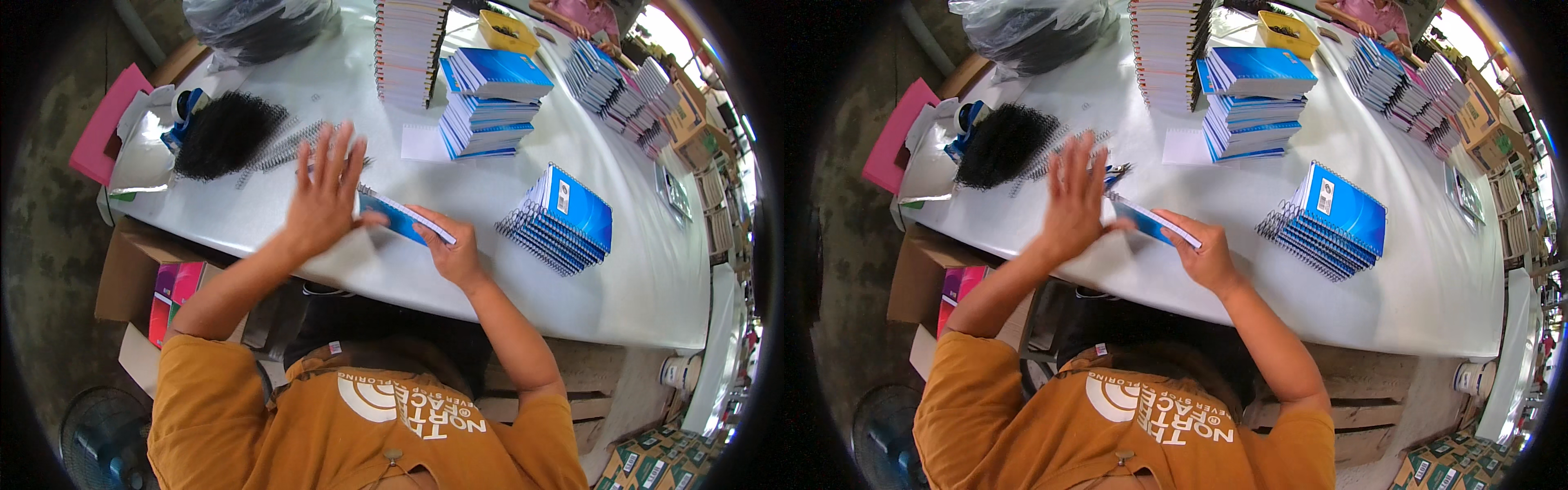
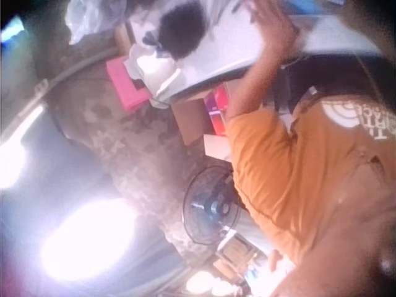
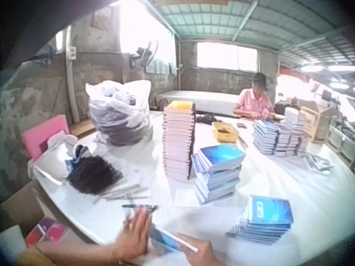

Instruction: The person inserts spiral binding coils into the punched holes of several small notebooks by hand and uses a tool to secure the ends of the coils.

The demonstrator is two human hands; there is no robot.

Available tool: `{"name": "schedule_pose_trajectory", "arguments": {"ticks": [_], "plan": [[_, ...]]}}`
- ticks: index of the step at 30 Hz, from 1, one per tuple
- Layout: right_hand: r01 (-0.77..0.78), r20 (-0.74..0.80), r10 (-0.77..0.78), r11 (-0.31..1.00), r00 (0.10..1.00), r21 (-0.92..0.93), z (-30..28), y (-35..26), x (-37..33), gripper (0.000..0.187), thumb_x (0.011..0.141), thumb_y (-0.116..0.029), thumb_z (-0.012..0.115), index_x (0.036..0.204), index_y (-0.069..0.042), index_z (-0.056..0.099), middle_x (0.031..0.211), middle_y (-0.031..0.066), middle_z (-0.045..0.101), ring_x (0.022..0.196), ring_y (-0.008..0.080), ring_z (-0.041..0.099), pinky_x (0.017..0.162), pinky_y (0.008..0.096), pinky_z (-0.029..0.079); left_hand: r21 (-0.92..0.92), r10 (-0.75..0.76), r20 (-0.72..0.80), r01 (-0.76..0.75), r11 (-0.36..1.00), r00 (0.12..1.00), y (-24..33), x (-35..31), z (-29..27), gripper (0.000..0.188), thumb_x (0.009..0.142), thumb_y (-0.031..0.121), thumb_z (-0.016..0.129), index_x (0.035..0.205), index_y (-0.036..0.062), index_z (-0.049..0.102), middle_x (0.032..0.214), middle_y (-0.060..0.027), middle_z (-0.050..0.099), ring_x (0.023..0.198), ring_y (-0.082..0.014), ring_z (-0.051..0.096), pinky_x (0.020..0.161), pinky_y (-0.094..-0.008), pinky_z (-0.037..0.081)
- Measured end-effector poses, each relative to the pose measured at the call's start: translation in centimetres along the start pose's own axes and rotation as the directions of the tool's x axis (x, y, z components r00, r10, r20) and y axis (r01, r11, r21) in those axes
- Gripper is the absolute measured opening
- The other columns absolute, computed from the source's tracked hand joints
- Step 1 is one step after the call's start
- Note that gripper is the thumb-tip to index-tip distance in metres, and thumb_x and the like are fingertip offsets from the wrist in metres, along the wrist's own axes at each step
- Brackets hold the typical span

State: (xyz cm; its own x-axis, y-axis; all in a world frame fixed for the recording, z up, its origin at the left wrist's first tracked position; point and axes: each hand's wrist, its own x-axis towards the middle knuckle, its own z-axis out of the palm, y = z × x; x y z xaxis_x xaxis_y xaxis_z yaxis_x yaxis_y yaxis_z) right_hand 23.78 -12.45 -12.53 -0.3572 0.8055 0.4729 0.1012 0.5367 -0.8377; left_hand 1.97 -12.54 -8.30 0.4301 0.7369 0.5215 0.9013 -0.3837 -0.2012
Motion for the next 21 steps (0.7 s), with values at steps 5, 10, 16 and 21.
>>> {"name": "schedule_pose_trajectory", "arguments": {"ticks": [5,10,16,21], "plan": [[-0.03,-0.02,0.029,0.999,0.999,-0.031,1.2,-2.0,-1.6,0.024,0.085,-0.007,0.06,0.108,-0.002,0.061,0.096,0.0159,0.066,0.078,0.0189,0.066,0.068,0.0259,0.049,0.016,0.165,-0.168,-0.164,0.986,0.972,1.8,-5.1,-0.5,0.102,0.078,0.072,0.034,0.134,-0.0126,0.024,0.143,-0.0322,0.012,0.135,-0.0445,-0.001,0.104,-0.0566,-0.01],[-0.066,-0.095,0.07,0.997,0.993,0.05,4.3,-3.0,-3.7,0.023,0.084,-0.005,0.06,0.107,-0.001,0.062,0.093,0.0172,0.066,0.076,0.0219,0.066,0.067,0.027,0.05,-0.298,-0.057,-0.055,0.038,0.954,0.997,2.4,-7.1,1.8,0.106,0.077,0.072,0.034,0.134,-0.0148,0.016,0.14,-0.0367,0.01,0.133,-0.0493,-0.001,0.103,-0.0589,-0.005],[0.06,-0.014,-0.062,0.995,0.998,-0.081,3.9,-3.9,-4.2,0.03,0.079,0.002,0.06,0.109,-0.001,0.06,0.095,0.0179,0.065,0.081,0.0298,0.065,0.068,0.0315,0.051,-0.174,-0.004,-0.321,-0.055,0.983,0.947,2.0,-5.8,0.8,0.109,0.074,0.075,0.034,0.134,-0.0145,0.017,0.139,-0.0366,0.015,0.13,-0.0536,0.006,0.103,-0.0591,-0.003],[0.083,-0.047,-0.089,0.99,0.995,-0.114,3.9,-3.0,-5.3,0.031,0.078,0.004,0.059,0.109,-0.001,0.06,0.098,0.0171,0.064,0.085,0.0302,0.065,0.071,0.0327,0.052,-0.249,0.242,-0.092,-0.258,0.934,0.966,5.1,-11.3,1.4,0.109,0.076,0.075,0.035,0.136,-0.0128,0.013,0.138,-0.0387,0.013,0.13,-0.0546,0.003,0.104,-0.0583,-0.002]]}}
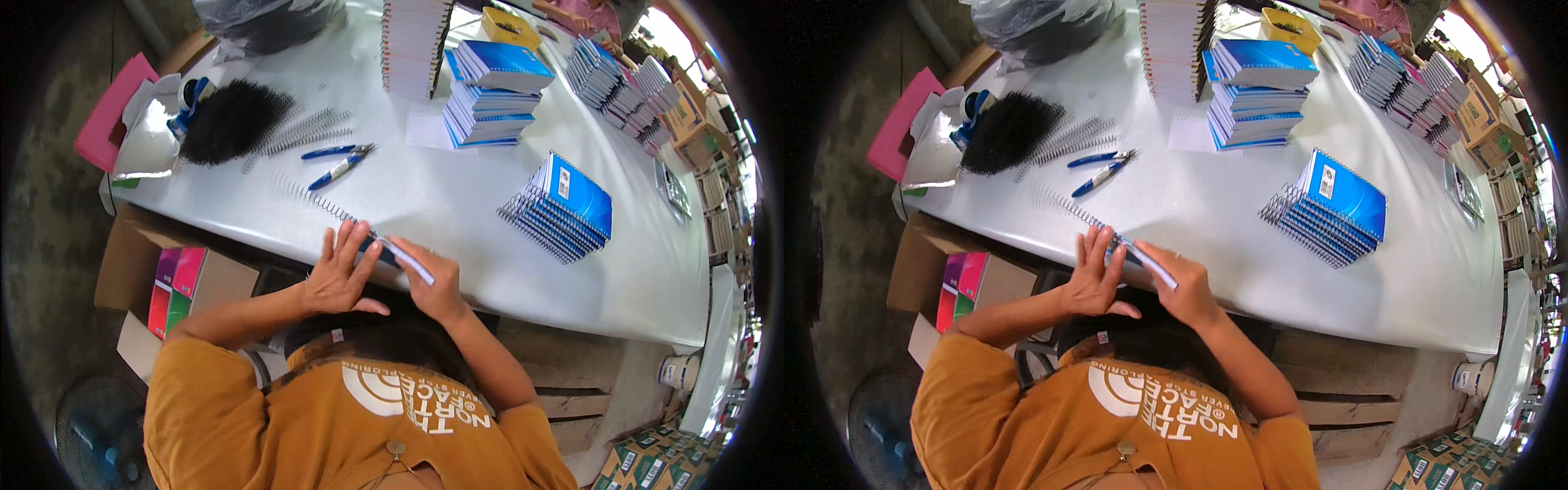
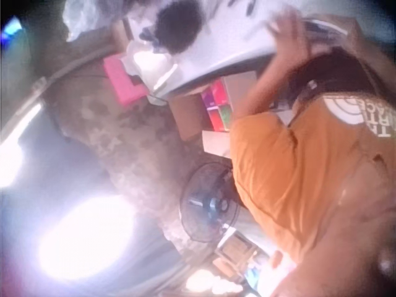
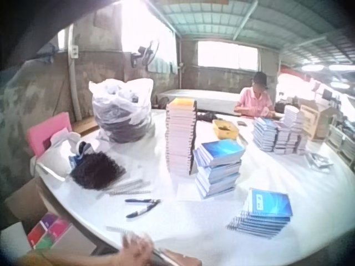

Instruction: The person inserts spiral binding coils into the punched holes of several small notebooks by hand and uses a tool to secure the ends of the coils.

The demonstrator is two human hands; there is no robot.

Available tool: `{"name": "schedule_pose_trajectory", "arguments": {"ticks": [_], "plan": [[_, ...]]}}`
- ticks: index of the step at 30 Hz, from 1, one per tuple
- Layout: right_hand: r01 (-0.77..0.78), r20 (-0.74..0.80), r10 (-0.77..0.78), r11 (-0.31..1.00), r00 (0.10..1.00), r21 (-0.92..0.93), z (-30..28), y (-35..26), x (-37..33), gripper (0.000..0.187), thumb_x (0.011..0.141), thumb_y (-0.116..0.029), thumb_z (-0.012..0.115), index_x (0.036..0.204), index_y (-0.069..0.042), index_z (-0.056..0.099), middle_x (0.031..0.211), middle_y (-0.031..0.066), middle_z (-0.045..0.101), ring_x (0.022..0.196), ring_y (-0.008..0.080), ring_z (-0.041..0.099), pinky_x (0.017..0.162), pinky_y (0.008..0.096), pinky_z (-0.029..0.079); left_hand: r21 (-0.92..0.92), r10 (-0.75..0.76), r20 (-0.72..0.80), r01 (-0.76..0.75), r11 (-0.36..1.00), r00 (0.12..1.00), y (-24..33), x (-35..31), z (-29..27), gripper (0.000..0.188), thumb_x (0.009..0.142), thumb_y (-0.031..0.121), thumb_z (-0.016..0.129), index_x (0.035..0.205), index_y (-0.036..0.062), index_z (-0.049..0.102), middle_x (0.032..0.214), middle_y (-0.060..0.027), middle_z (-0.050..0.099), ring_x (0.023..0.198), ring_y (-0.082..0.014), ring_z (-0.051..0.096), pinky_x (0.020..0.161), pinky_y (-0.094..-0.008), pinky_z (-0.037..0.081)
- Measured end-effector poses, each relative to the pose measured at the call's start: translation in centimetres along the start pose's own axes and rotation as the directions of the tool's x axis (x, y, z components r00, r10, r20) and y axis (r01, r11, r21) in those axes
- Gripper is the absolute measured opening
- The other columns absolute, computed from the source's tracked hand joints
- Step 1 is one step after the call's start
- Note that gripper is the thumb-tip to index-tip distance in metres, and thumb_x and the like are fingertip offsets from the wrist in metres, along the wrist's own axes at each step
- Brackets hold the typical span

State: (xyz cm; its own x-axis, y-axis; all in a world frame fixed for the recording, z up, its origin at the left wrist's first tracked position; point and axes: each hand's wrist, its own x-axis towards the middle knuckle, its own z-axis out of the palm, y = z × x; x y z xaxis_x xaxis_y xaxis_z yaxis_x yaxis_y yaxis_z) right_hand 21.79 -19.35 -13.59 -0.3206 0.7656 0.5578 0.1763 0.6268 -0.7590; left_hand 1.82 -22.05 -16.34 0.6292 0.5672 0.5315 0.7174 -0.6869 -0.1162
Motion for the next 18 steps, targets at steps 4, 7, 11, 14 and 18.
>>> {"name": "schedule_pose_trajectory", "arguments": {"ticks": [4,7,11,14,18], "plan": [[0.033,-0.009,-0.032,0.999,0.999,0.038,1.5,-0.9,0.1,0.032,0.077,0.006,0.057,0.108,-0.001,0.059,0.097,0.0167,0.064,0.085,0.0295,0.065,0.071,0.0324,0.052,0.083,-0.14,-0.424,0.192,0.978,0.895,-5.1,5.6,-1.0,0.107,0.076,0.075,0.032,0.135,-0.0134,0.016,0.138,-0.0393,0.01,0.13,-0.0542,0.003,0.104,-0.0583,-0.002],[-0.052,-0.06,0.059,0.992,0.996,0.116,1.8,-0.9,0.2,0.032,0.077,0.006,0.057,0.109,-0.001,0.059,0.096,0.016,0.065,0.082,0.0295,0.065,0.069,0.0321,0.052,-0.258,-0.093,-0.089,0.067,0.964,0.992,0.1,0.6,1.6,0.115,0.071,0.077,0.037,0.131,-0.0189,0.019,0.135,-0.042,0.014,0.128,-0.0554,0.01,0.103,-0.0615,0.004],[-0.011,-0.033,0.013,0.998,0.999,0.065,1.2,-0.6,0.7,0.034,0.078,0.004,0.058,0.111,-0.002,0.057,0.093,0.0178,0.064,0.077,0.0307,0.064,0.066,0.0332,0.051,0.249,0.086,-0.325,-0.002,0.968,0.942,-2.4,4.5,-1.2,0.114,0.075,0.078,0.028,0.129,-0.0218,0.019,0.134,-0.0467,0.001,0.128,-0.0568,-0.003,0.102,-0.0629,0.001],[-0.01,0.023,0.009,0.999,1.0,0.039,1.4,-0.8,0.1,0.035,0.078,0.004,0.058,0.112,-0.002,0.056,0.093,0.0184,0.064,0.077,0.0311,0.064,0.067,0.034,0.051,-0.015,-0.125,-0.368,0.129,0.992,0.921,-3.1,6.4,-0.9,0.116,0.074,0.078,0.033,0.132,-0.0203,0.011,0.137,-0.0432,0.0,0.129,-0.0559,-0.002,0.101,-0.0639,0.002],[0.012,-0.042,-0.01,0.999,0.999,0.042,0.9,0.6,0.7,0.038,0.076,0.002,0.059,0.114,-0.004,0.056,0.093,0.0173,0.064,0.077,0.0319,0.064,0.065,0.0342,0.051,0.007,0.239,-0.175,-0.242,0.97,0.955,0.8,2.0,0.3,0.112,0.069,0.078,0.038,0.135,-0.0119,0.021,0.137,-0.0391,0.014,0.131,-0.0529,0.003,0.102,-0.0621,-0.003]]}}
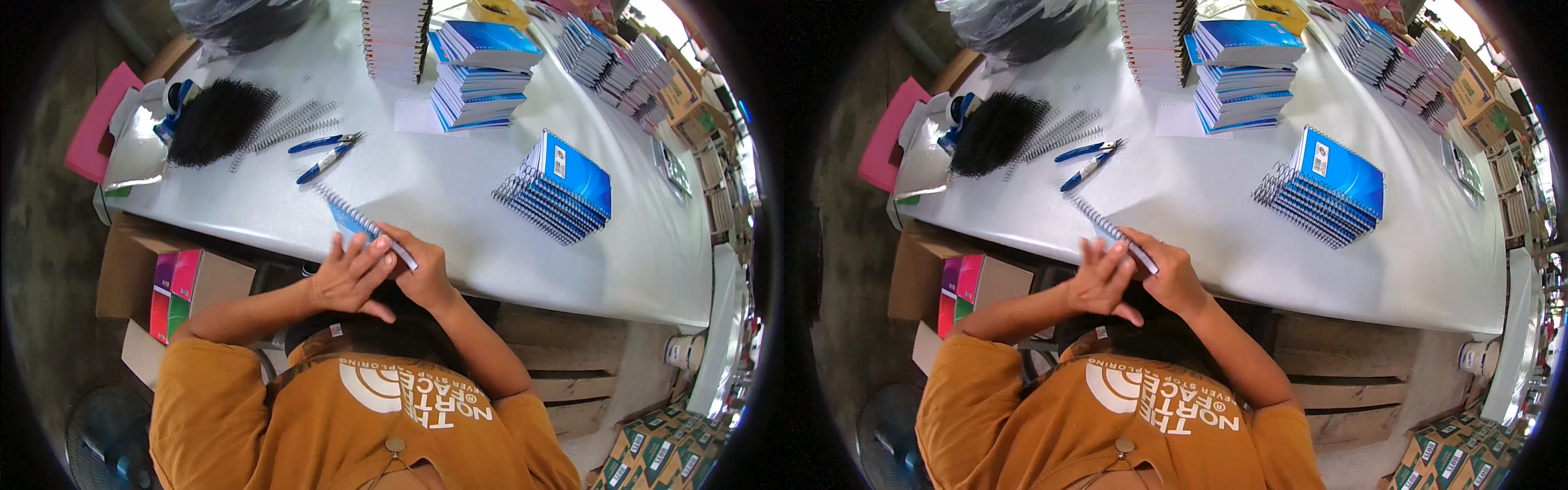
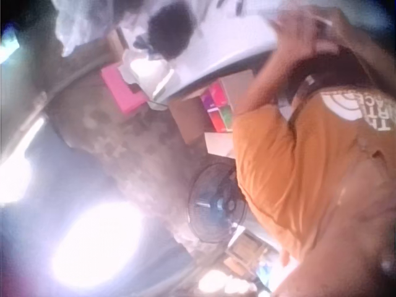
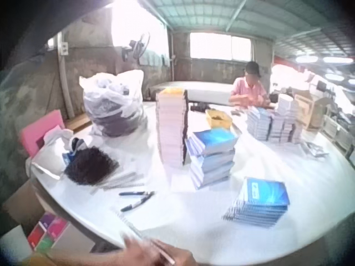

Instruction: The person inserts spiral binding coils into the punched holes of several small notebooks by hand and uses a tool to secure the ends of the coils.

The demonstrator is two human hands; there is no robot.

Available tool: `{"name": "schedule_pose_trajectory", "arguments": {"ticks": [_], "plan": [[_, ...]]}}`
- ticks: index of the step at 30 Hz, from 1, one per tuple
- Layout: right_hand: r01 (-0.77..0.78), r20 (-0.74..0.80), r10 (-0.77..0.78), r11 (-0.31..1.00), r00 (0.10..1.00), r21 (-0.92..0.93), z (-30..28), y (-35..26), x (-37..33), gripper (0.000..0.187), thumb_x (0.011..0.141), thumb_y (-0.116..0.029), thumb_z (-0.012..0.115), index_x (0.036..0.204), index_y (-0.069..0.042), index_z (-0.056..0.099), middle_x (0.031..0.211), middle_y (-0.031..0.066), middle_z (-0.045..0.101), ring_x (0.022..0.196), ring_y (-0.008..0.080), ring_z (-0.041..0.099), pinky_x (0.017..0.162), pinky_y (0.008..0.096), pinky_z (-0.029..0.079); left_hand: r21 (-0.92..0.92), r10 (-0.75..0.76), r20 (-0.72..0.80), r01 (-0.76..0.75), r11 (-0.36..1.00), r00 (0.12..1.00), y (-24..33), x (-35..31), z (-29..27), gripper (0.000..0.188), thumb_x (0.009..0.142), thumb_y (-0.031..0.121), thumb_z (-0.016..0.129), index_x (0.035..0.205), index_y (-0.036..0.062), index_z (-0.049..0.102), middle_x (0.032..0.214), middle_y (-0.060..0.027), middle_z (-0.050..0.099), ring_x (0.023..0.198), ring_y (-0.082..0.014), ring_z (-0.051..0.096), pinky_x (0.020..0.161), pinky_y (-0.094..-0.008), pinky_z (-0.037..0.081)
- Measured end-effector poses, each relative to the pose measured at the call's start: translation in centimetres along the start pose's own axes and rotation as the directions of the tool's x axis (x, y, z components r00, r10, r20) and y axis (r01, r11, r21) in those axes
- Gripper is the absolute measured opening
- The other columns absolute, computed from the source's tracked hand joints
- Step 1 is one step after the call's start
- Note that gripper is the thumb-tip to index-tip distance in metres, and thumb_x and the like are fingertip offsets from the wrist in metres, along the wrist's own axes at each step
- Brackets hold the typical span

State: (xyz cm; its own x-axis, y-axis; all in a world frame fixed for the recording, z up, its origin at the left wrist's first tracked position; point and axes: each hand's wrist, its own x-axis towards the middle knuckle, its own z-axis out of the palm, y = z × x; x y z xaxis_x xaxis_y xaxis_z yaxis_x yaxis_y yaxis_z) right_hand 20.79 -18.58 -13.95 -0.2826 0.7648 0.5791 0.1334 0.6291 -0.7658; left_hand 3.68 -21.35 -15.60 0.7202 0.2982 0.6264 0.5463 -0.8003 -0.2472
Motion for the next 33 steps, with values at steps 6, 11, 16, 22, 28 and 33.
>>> {"name": "schedule_pose_trajectory", "arguments": {"ticks": [6,11,16,22,28,33], "plan": [[-0.115,0.077,0.109,0.991,0.991,0.072,-0.2,-0.8,-0.3,0.043,0.075,0.0,0.059,0.117,-0.004,0.053,0.098,0.0184,0.063,0.084,0.0318,0.064,0.071,0.0337,0.051,-0.201,-0.244,0.032,0.245,0.948,0.969,0.0,0.5,2.1,0.108,0.07,0.079,0.034,0.132,-0.0099,0.029,0.136,-0.038,0.021,0.13,-0.0538,0.008,0.102,-0.0617,-0.003],[-0.166,0.203,0.127,0.969,0.971,0.184,-0.6,-0.6,0.5,0.038,0.077,-0.005,0.06,0.114,-0.003,0.055,0.099,0.0171,0.063,0.089,0.0316,0.063,0.076,0.031,0.049,0.09,-0.184,-0.311,0.222,0.971,0.932,-3.5,4.0,1.1,0.102,0.074,0.076,0.034,0.134,-0.0069,0.029,0.14,-0.0321,0.019,0.133,-0.0497,0.003,0.103,-0.0596,-0.006],[-0.145,0.146,0.117,0.97,0.982,0.195,-0.8,0.5,0.6,0.034,0.077,-0.003,0.059,0.111,-0.002,0.055,0.097,0.0173,0.063,0.084,0.0304,0.063,0.071,0.0318,0.049,-0.285,-0.179,0.029,0.18,0.942,0.983,1.2,1.2,2.3,0.099,0.078,0.069,0.039,0.135,-0.0101,0.022,0.14,-0.0325,0.02,0.132,-0.0497,0.01,0.104,-0.0571,-0.006],[-0.317,0.185,0.291,0.939,0.939,0.13,-1.2,1.4,0.5,0.026,0.075,0.002,0.059,0.101,-0.002,0.058,0.081,0.0164,0.064,0.077,0.0249,0.064,0.068,0.0301,0.048,-0.173,-0.281,0.238,0.326,0.929,0.93,-3.0,8.4,-3.7,0.031,0.077,0.02,0.065,0.106,0.0115,0.062,0.107,-0.0057,0.058,0.104,-0.0196,0.051,0.091,-0.0384,0.031],[-0.271,0.078,0.262,0.95,0.962,0.153,-0.5,1.6,1.1,0.016,0.074,-0.002,0.06,0.089,-0.004,0.06,0.075,0.0125,0.063,0.075,0.0286,0.062,0.098,0.0379,0.035,-0.349,-0.36,0.275,0.442,0.827,0.891,-4.2,10.8,-4.6,0.023,0.072,0.015,0.07,0.092,0.0107,0.061,0.085,0.0,0.058,0.083,-0.021,0.056,0.081,-0.0345,0.035],[-0.235,0.072,0.228,0.965,0.971,0.12,-0.3,1.9,0.8,0.019,0.073,-0.004,0.061,0.092,-0.005,0.06,0.077,0.0097,0.064,0.08,0.0273,0.061,0.101,0.0386,0.032,-0.306,-0.286,0.432,0.437,0.846,0.855,-5.1,11.5,-5.0,0.025,0.074,0.017,0.069,0.096,0.0097,0.061,0.089,-0.0025,0.059,0.085,-0.021,0.055,0.081,-0.0343,0.034]]}}
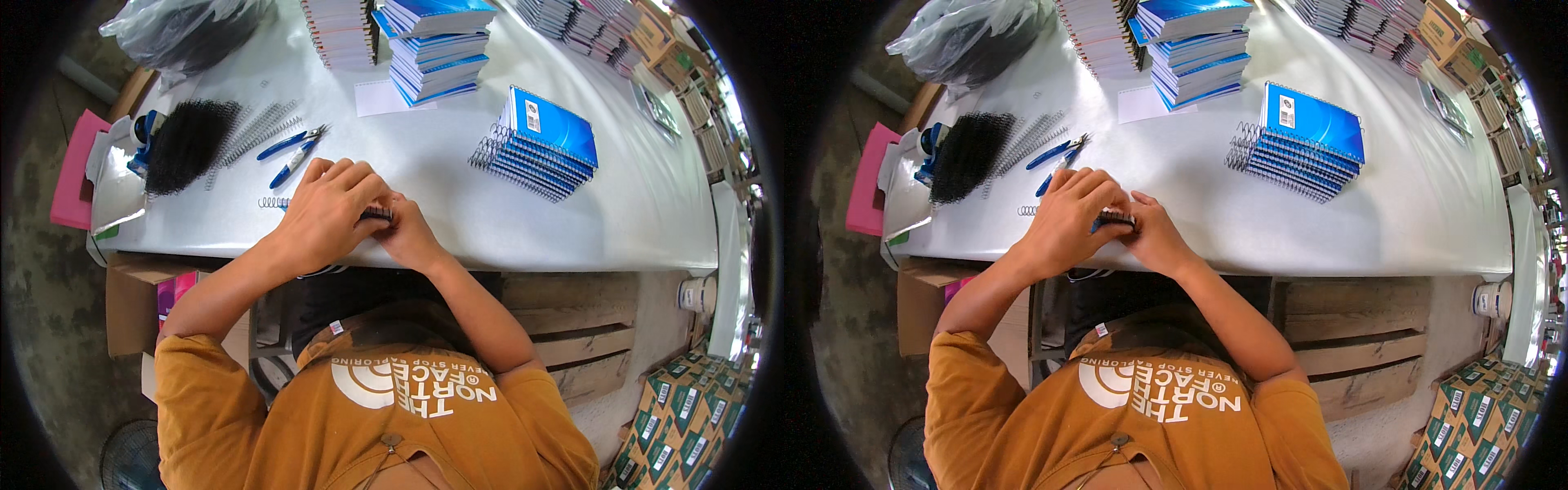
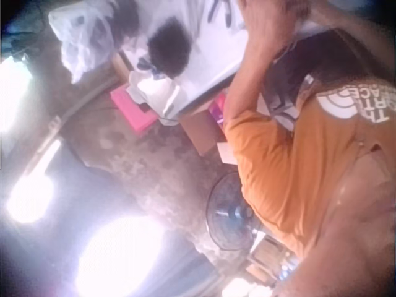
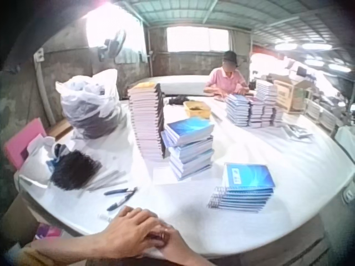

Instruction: The person inserts spiral binding coils into the punched holes of several small notebooks by hand and uses a tool to secure the ends of the coils.

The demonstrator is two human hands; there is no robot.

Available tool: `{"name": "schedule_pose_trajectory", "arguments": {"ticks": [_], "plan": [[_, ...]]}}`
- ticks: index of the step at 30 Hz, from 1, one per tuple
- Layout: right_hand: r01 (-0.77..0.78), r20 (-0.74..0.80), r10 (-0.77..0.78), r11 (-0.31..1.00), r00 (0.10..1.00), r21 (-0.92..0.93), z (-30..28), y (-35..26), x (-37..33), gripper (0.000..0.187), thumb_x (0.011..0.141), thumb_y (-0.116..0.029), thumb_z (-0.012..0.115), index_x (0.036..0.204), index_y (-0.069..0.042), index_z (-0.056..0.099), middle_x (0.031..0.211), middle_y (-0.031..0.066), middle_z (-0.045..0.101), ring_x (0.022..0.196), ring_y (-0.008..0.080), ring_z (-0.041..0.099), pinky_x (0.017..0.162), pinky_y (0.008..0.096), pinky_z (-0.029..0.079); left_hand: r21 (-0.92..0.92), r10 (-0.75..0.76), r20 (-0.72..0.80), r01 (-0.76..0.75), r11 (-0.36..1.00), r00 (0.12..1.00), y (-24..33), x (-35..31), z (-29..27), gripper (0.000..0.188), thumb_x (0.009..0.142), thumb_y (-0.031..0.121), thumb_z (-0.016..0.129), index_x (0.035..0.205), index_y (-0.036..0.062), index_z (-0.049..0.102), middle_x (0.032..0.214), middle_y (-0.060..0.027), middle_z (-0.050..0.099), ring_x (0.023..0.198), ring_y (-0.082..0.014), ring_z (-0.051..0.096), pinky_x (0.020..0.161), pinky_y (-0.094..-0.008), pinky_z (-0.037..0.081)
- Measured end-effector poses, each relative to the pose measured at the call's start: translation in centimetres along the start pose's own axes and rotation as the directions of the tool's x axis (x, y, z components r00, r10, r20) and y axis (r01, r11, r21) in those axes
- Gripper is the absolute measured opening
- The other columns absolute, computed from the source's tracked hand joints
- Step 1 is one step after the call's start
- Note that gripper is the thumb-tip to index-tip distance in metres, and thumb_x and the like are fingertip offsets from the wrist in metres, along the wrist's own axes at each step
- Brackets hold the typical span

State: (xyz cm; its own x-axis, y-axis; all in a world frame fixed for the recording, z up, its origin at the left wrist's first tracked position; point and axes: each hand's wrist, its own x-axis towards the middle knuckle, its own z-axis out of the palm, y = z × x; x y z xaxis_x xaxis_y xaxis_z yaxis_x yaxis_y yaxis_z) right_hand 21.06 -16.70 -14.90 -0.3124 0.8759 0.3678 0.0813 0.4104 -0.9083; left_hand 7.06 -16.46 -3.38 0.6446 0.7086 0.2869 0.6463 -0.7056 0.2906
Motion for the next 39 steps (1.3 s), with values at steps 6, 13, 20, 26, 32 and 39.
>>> {"name": "schedule_pose_trajectory", "arguments": {"ticks": [6,13,20,26,32,39], "plan": [[-0.073,0.033,0.072,0.996,0.997,0.045,-0.1,0.5,-0.1,0.023,0.075,-0.005,0.06,0.097,-0.007,0.058,0.082,0.009,0.066,0.083,0.0251,0.062,0.103,0.0404,0.029,-0.023,-0.019,0.15,0.023,0.999,0.988,0.1,0.2,-0.6,0.019,0.077,0.016,0.065,0.096,0.013,0.065,0.09,-0.0023,0.061,0.086,-0.0194,0.056,0.082,-0.0324,0.033],[0.014,0.084,-0.013,1.0,0.996,-0.003,-0.1,0.7,0.1,0.021,0.078,-0.005,0.06,0.098,-0.008,0.058,0.083,0.0103,0.065,0.084,0.0266,0.062,0.099,0.0405,0.033,0.018,-0.022,0.071,0.02,1.0,0.997,0.5,0.3,-0.4,0.018,0.073,0.015,0.068,0.091,0.0118,0.065,0.087,-0.0021,0.062,0.088,-0.02,0.056,0.081,-0.0331,0.035],[0.107,-0.308,-0.098,0.994,0.946,0.01,-4.8,-4.9,-1.0,0.034,0.087,-0.005,0.052,0.119,-0.006,0.04,0.099,0.0134,0.054,0.096,0.0194,0.055,0.086,0.03,0.041,0.054,-0.024,-0.101,0.03,0.998,0.995,2.1,4.2,-3.3,0.06,0.06,0.028,0.079,0.112,0.0104,0.054,0.104,-0.0082,0.057,0.092,-0.0259,0.055,0.085,-0.0357,0.035],[0.555,-0.733,-0.332,0.828,0.594,0.075,-15.7,-10.3,1.8,0.029,0.092,-0.019,0.051,0.116,-0.005,0.041,0.104,0.0052,0.049,0.097,0.0123,0.045,0.089,0.0273,0.036,-0.765,-0.182,-0.542,-0.392,0.512,0.821,5.7,12.8,-1.1,0.062,0.072,0.014,0.076,0.122,0.0055,0.041,0.109,-0.0095,0.057,0.101,-0.0157,0.053,0.082,-0.0296,0.046],[0.083,-0.867,-0.3,0.953,0.397,-0.292,-18.9,-9.8,2.4,0.054,0.098,-0.042,0.026,0.132,-0.001,0.031,0.125,0.0125,0.045,0.119,0.0211,0.038,0.102,0.0324,0.025,-0.737,-0.231,-0.555,-0.344,0.581,0.799,10.6,17.4,4.2,0.038,0.085,0.008,0.059,0.121,0.002,0.047,0.114,-0.0138,0.055,0.101,-0.0186,0.054,0.079,-0.0297,0.045],[-0.056,-0.9,-0.088,0.991,0.427,-0.123,-21.1,-1.6,-0.8,0.063,0.096,-0.046,0.027,0.13,0.006,0.038,0.127,0.0176,0.049,0.118,0.0242,0.045,0.1,0.033,0.032,-0.043,0.103,-0.567,-0.155,0.987,0.817,9.1,18.0,11.4,0.031,0.082,0.019,0.064,0.108,0.0033,0.059,0.112,-0.0161,0.056,0.1,-0.0313,0.053,0.086,-0.0399,0.042]]}}
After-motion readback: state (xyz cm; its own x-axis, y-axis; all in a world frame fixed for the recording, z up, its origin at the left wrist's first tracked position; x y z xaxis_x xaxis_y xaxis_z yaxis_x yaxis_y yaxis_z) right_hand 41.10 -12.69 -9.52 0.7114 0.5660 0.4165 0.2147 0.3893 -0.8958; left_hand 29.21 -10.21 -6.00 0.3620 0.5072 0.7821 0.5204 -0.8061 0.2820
